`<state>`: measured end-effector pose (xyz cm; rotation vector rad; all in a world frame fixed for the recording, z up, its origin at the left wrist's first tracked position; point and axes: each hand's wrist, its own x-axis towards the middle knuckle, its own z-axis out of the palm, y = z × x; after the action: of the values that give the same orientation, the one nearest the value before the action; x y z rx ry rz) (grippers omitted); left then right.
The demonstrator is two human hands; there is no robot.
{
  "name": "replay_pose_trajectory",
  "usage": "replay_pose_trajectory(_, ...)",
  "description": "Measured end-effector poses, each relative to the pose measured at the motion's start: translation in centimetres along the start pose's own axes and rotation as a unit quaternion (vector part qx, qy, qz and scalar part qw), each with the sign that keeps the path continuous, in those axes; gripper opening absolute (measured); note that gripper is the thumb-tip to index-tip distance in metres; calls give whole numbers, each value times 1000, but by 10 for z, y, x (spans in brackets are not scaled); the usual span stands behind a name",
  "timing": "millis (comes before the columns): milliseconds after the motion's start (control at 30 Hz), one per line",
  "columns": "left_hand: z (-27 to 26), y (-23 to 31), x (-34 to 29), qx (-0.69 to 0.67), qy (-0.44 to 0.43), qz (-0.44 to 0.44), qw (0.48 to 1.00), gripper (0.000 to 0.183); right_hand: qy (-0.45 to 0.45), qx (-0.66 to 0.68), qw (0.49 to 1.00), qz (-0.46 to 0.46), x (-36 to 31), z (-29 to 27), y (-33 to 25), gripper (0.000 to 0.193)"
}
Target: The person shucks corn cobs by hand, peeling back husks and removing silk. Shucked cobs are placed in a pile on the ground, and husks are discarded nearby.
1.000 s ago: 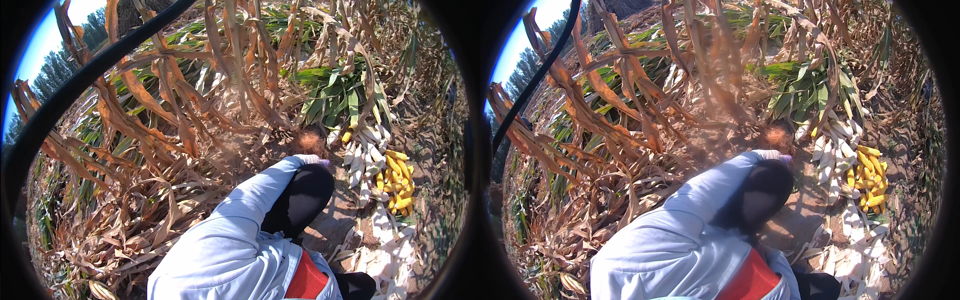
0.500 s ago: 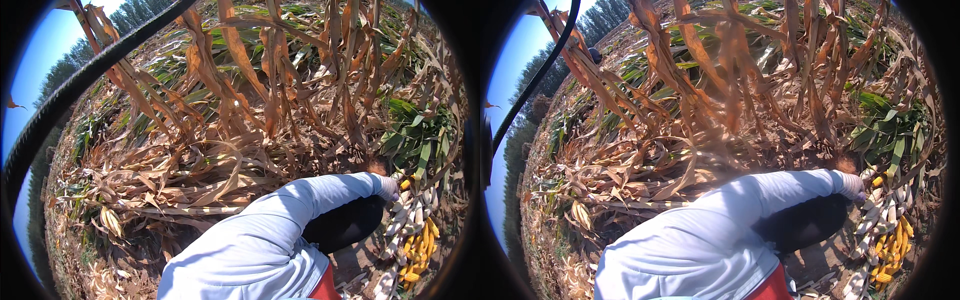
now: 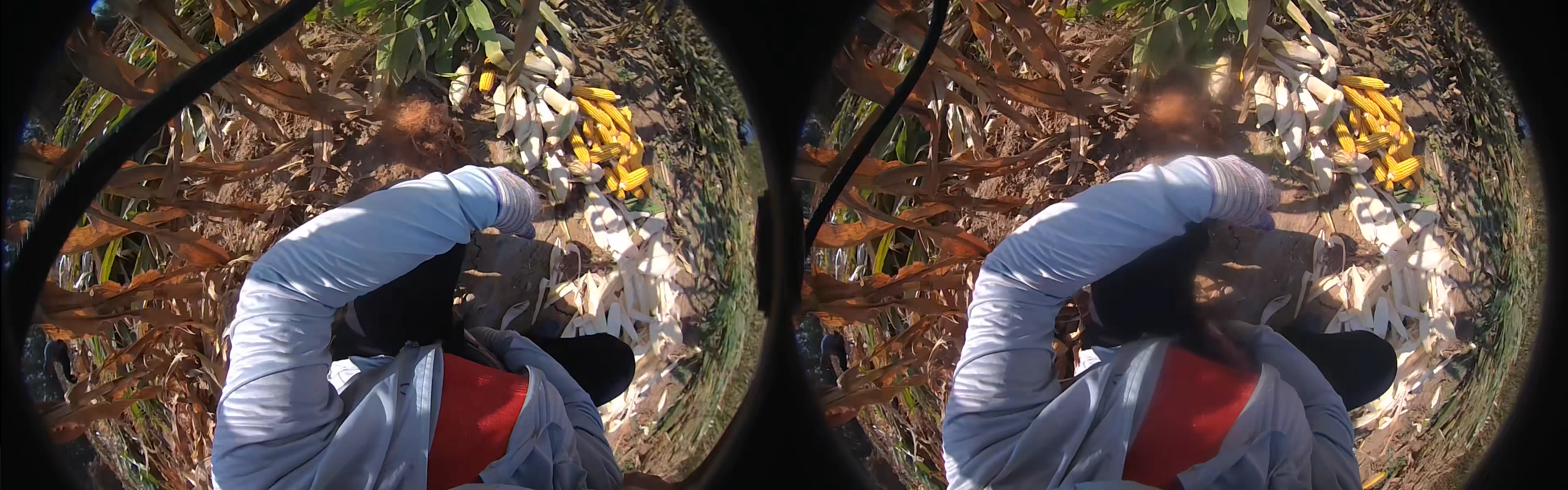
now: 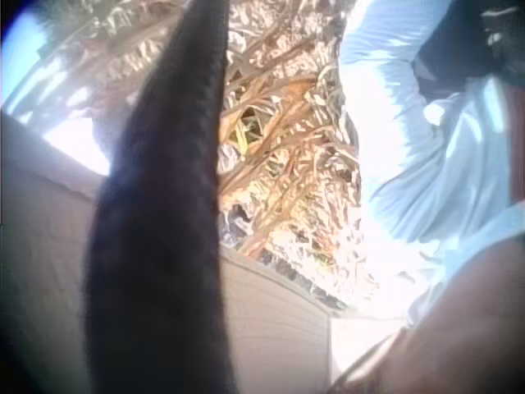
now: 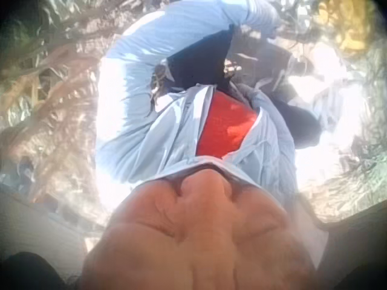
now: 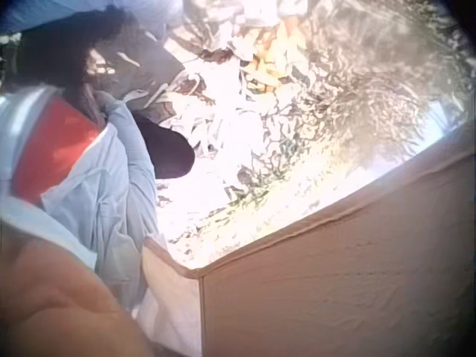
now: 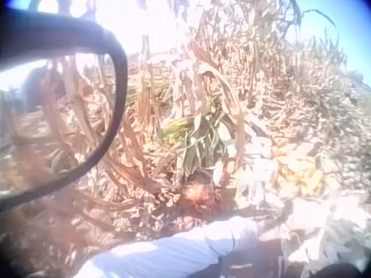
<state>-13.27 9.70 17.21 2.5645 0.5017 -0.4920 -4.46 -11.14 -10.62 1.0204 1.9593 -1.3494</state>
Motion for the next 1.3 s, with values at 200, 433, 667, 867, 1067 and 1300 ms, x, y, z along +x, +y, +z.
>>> replay_pose_trajectory(200, -4, 7, 8, -100, 67, 179, 977, 36, -35, 104, 992, 64, -35, 37, 9, 33)
replay_pose_trajectory(433, 8, 9, 15, -8, -6, 184, 983, 30, -54, 172, 981, 76, -53, 67, 19, 33)
replay_pose_trajectory(667, 45, 25, 52, 90, -321, 134, 933, 36, -85, 228, 970, 0, -36, 79, 47, 33)
replay_pose_trajectory(867, 28, 10, 99, -31, -263, 128, 956, 32, -106, 287, 948, -93, -16, 79, 70, 34)
replay_pose_trajectory(1067, -4, 4, 164, -20, -250, 80, 965, 37, -111, 332, 926, -145, -10, 74, 79, 34)
replay_pose_trajectory(1300, -48, 14, 220, -1, -107, -18, 994, 47, -100, 364, 908, -178, -12, 53, 80, 35)
